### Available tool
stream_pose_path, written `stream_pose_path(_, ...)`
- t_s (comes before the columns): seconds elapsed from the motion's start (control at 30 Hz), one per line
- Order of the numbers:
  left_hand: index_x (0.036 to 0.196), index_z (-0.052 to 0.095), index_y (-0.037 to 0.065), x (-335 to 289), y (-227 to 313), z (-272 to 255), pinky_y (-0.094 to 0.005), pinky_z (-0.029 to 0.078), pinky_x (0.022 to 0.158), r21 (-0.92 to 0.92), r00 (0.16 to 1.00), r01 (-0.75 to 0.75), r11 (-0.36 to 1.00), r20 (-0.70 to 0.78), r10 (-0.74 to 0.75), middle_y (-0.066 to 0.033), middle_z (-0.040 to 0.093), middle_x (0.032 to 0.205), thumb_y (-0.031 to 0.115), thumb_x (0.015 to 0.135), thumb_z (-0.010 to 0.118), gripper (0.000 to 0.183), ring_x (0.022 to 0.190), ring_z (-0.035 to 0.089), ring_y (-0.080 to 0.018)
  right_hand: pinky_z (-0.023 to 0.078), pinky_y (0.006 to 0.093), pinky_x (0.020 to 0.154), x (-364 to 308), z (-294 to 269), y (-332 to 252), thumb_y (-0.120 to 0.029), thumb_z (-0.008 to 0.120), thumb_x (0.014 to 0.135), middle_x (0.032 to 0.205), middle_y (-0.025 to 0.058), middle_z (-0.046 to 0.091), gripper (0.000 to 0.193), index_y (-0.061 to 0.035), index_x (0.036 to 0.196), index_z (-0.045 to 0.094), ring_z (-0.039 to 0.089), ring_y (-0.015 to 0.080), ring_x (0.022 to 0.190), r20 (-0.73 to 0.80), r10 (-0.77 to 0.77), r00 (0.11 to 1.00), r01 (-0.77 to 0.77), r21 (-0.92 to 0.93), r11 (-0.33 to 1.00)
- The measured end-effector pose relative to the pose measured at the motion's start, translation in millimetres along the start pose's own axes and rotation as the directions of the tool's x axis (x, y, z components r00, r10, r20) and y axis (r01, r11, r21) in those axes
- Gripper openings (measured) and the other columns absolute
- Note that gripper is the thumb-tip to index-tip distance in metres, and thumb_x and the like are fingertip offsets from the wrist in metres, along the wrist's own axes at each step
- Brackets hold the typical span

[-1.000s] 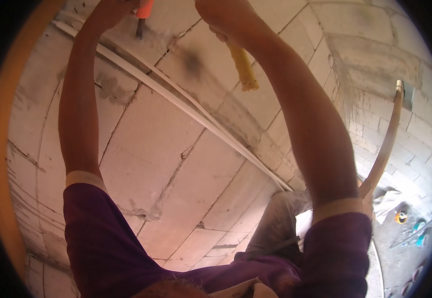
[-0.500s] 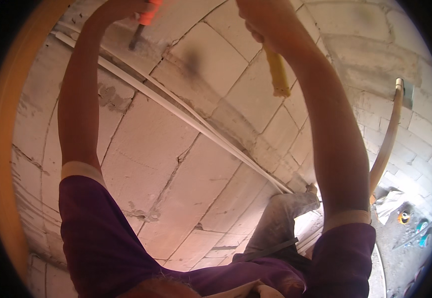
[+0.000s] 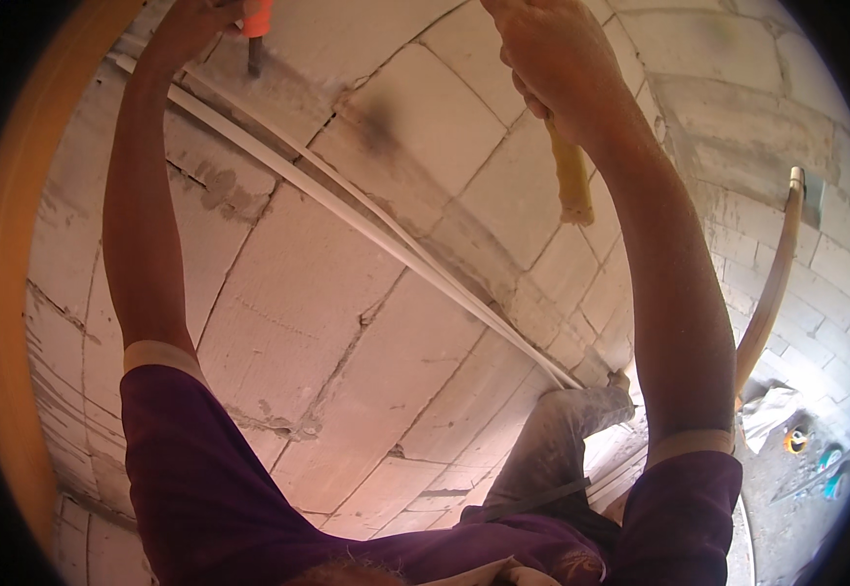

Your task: The person uses a hammer and a chisel to chip away at the mortar joints of a white tiled wall. They are working on a horizontal line, likely to create a channel for a white pipe that is already partially installed along the wall.

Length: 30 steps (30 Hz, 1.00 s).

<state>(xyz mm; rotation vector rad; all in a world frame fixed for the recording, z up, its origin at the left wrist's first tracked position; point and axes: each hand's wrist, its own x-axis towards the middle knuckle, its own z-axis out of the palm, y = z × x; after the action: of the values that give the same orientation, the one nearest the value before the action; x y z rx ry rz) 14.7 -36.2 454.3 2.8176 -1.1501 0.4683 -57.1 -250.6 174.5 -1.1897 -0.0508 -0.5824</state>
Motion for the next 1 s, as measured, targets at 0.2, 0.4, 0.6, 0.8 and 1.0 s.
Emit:
stream_pose_path(0.2, 0.105, 0.067, 0.001, -5.1, 9.2, 0.4, -0.0282, 0.054, 0.071, 0.146, 0.997, -0.056, 0.988, 0.052, 0.049, -0.0028, 0.069, 0.088, 0.009, 0.088, 0.066, 0.019, 0.080, 0.066, -0.0114, 0.037, 0.0336, 0.038, 20.9, 31.5, -23.5, -0.051, 0.054, 0.104, 0.057, 0.0010, 0.048, 0.050, -0.0069, 0.080, 0.056, 0.047, 0.0139, 0.042, -0.137, -0.236, 0.962, 0.258, 0.173, 0.951)
stream_pose_path(0.4, 0.104, 0.067, 0.001, 4.5, -3.3, 7.2, -0.0273, 0.054, 0.070, 0.043, 0.998, 0.028, 0.999, 0.049, -0.030, -0.0020, 0.070, 0.086, 0.003, 0.088, 0.062, 0.017, 0.075, 0.066, -0.0112, 0.041, 0.0409, 0.042, 54.3, 73.9, -34.6, -0.049, 0.051, 0.105, 0.056, 0.0091, 0.055, 0.055, 0.0020, 0.086, 0.062, 0.053, 0.0217, 0.043, 0.114, -0.304, 0.946, 0.312, -0.065, 0.948)
stream_pose_path(0.6, 0.103, 0.069, 0.000, 7.7, 0.1, 3.5, -0.0276, 0.055, 0.070, 0.134, 0.995, -0.084, 0.987, 0.072, 0.075, -0.0029, 0.071, 0.087, 0.002, 0.088, 0.062, 0.016, 0.074, 0.067, -0.0115, 0.039, 0.0414, 0.040, 63.5, 84.0, -32.6, -0.050, 0.051, 0.104, 0.055, 0.0065, 0.053, 0.056, 0.0020, 0.089, 0.063, 0.050, 0.0200, 0.039, -0.151, -0.383, 0.911, 0.390, 0.024, 0.920)
stream_pose_path(0.8, 0.104, 0.070, 0.000, 6.7, 1.7, 11.3, -0.0292, 0.054, 0.065, 0.165, 0.999, 0.003, 0.986, 0.031, -0.008, -0.0042, 0.071, 0.083, 0.003, 0.086, 0.063, 0.020, 0.074, 0.067, -0.0125, 0.038, 0.0406, 0.040, 64.4, 79.7, -29.9, -0.050, 0.052, 0.104, 0.057, 0.0032, 0.050, 0.054, 0.0007, 0.087, 0.060, 0.049, 0.0199, 0.041, 0.013, -0.228, 0.974, 0.226, 0.101, 0.969)
stream_pose_path(1.0, 0.100, 0.068, -0.002, 30.7, 1.8, 15.7, -0.0309, 0.054, 0.064, 0.410, 0.993, 0.111, 0.905, -0.012, -0.117, -0.0065, 0.071, 0.082, 0.003, 0.086, 0.062, 0.017, 0.070, 0.068, -0.0167, 0.033, 0.0346, 0.038, 58.1, 53.1, -42.6, -0.047, 0.056, 0.104, 0.058, 0.0007, 0.047, 0.045, -0.0060, 0.087, 0.059, 0.043, 0.0138, 0.042, 0.167, -0.016, 0.986, 0.030, -0.078, 0.997)
